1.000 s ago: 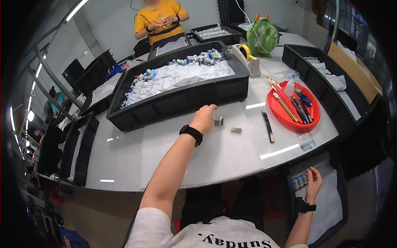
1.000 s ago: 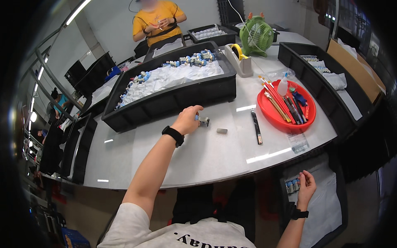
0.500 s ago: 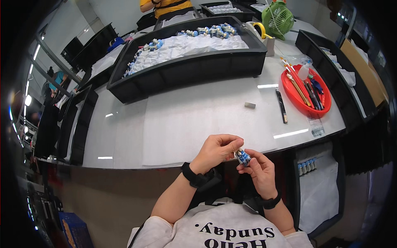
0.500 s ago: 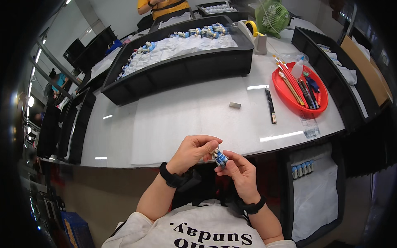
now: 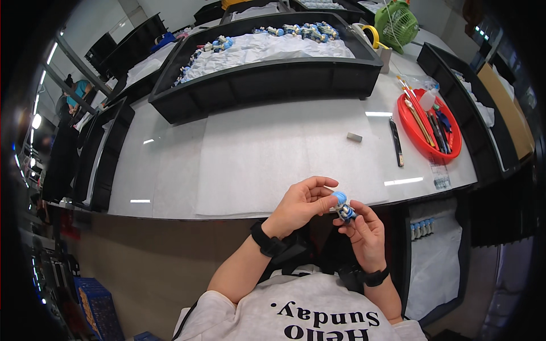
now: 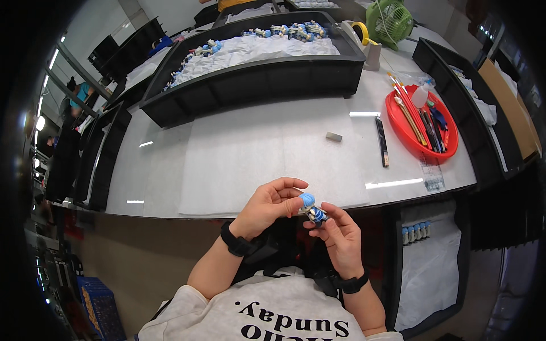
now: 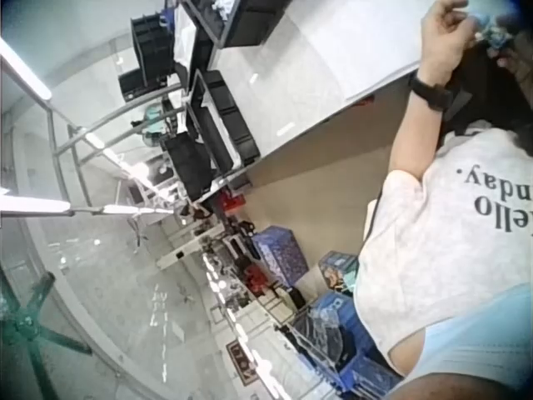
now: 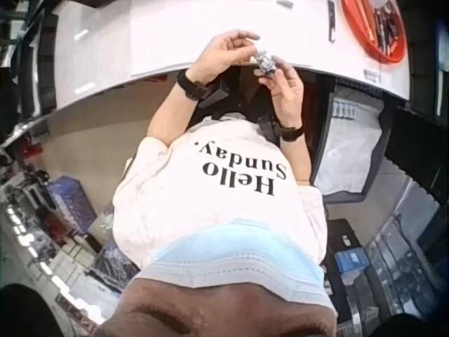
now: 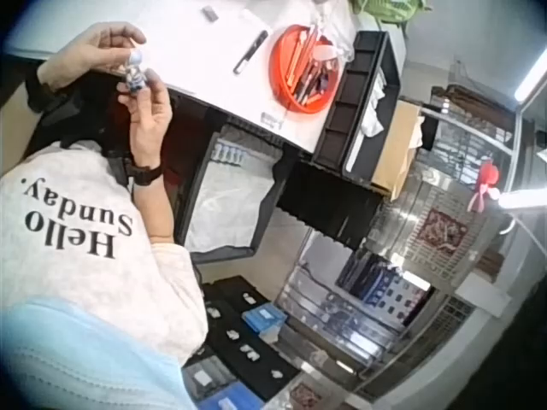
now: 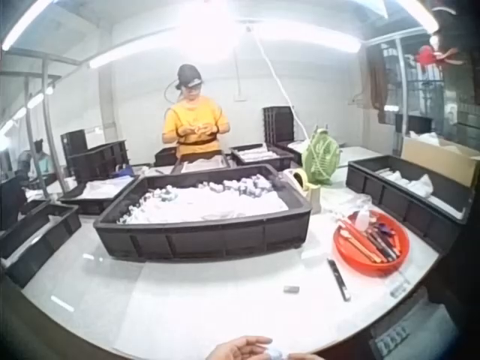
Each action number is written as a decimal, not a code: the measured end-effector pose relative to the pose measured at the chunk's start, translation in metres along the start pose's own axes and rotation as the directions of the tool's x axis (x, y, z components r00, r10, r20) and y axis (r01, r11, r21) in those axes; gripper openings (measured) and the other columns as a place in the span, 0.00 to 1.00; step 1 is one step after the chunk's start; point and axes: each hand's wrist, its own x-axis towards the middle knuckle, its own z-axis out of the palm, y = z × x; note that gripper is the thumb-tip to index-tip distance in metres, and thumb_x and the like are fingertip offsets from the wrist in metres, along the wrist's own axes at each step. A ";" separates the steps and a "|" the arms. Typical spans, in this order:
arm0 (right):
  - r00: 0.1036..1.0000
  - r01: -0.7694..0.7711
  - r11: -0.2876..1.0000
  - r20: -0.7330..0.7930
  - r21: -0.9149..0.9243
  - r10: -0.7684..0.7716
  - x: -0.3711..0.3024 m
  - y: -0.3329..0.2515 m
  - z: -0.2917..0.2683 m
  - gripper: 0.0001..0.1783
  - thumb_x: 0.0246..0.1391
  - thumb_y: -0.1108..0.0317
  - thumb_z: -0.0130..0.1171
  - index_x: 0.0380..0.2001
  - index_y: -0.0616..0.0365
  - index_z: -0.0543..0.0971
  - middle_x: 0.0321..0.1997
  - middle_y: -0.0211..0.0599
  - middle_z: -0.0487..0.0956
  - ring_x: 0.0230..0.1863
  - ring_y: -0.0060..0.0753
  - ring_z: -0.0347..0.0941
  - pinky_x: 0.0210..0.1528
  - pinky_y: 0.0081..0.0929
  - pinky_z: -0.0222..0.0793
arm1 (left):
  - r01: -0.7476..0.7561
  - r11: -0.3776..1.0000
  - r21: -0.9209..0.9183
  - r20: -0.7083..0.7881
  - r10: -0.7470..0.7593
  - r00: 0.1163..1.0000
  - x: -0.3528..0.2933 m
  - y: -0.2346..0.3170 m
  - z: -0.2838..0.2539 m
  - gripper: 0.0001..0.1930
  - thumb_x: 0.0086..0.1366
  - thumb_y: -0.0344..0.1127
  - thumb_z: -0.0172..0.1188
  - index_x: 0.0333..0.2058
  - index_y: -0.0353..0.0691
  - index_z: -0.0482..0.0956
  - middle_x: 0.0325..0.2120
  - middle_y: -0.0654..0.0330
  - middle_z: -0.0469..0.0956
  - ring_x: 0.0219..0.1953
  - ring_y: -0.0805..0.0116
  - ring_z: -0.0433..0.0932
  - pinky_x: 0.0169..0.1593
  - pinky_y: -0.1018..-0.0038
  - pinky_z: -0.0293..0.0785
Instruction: The user is assembling and organizing toy figures into a tray at a factory workbench.
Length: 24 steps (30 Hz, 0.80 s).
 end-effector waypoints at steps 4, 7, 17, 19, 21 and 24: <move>0.986 0.161 0.972 -0.022 -0.172 -0.167 -0.001 0.000 0.005 0.20 0.52 0.75 0.51 0.49 0.66 0.64 0.46 0.45 0.71 0.44 0.33 0.71 0.44 0.23 0.70 | 0.064 0.998 0.014 0.081 -0.065 0.995 0.002 -0.005 -0.007 0.16 0.59 0.31 0.55 0.45 0.34 0.70 0.36 0.62 0.74 0.34 0.78 0.72 0.39 0.83 0.69; 0.937 0.329 0.879 0.005 -0.345 -0.349 -0.002 0.002 0.004 0.28 0.43 0.86 0.53 0.51 0.63 0.62 0.51 0.43 0.67 0.53 0.31 0.64 0.50 0.23 0.65 | 0.053 0.998 -0.032 0.059 -0.051 0.997 0.002 -0.005 -0.003 0.16 0.58 0.30 0.54 0.46 0.33 0.70 0.38 0.60 0.74 0.37 0.76 0.73 0.42 0.81 0.70; 0.898 0.387 0.845 -0.057 -0.369 -0.436 -0.002 0.005 0.010 0.32 0.41 0.86 0.56 0.52 0.61 0.60 0.51 0.44 0.66 0.52 0.29 0.64 0.47 0.22 0.66 | -0.020 1.000 -0.015 0.025 0.020 0.999 0.003 -0.010 0.001 0.15 0.61 0.29 0.50 0.46 0.33 0.70 0.39 0.58 0.74 0.41 0.74 0.72 0.46 0.78 0.70; 0.895 0.399 0.836 -0.040 -0.376 -0.445 0.000 0.002 0.012 0.32 0.41 0.85 0.57 0.52 0.62 0.60 0.50 0.44 0.66 0.51 0.29 0.64 0.46 0.21 0.67 | 0.021 0.996 -0.084 0.022 -0.020 1.000 0.005 -0.015 0.002 0.14 0.62 0.29 0.49 0.47 0.33 0.69 0.39 0.58 0.74 0.41 0.74 0.73 0.46 0.78 0.70; 0.893 0.411 0.834 -0.019 -0.368 -0.449 0.003 0.002 0.014 0.30 0.41 0.84 0.58 0.51 0.62 0.62 0.48 0.43 0.68 0.49 0.28 0.66 0.44 0.19 0.67 | 0.102 0.985 -0.140 0.038 -0.098 0.994 0.004 -0.020 0.003 0.15 0.64 0.31 0.45 0.48 0.33 0.68 0.39 0.58 0.73 0.41 0.73 0.73 0.46 0.77 0.71; 0.896 0.407 0.836 -0.016 -0.369 -0.444 0.002 0.004 0.014 0.30 0.41 0.85 0.58 0.50 0.62 0.63 0.47 0.43 0.69 0.47 0.27 0.67 0.44 0.19 0.67 | 0.110 0.985 -0.135 0.038 -0.106 0.994 0.003 -0.020 0.005 0.15 0.64 0.31 0.45 0.48 0.34 0.68 0.39 0.58 0.73 0.41 0.73 0.73 0.46 0.77 0.71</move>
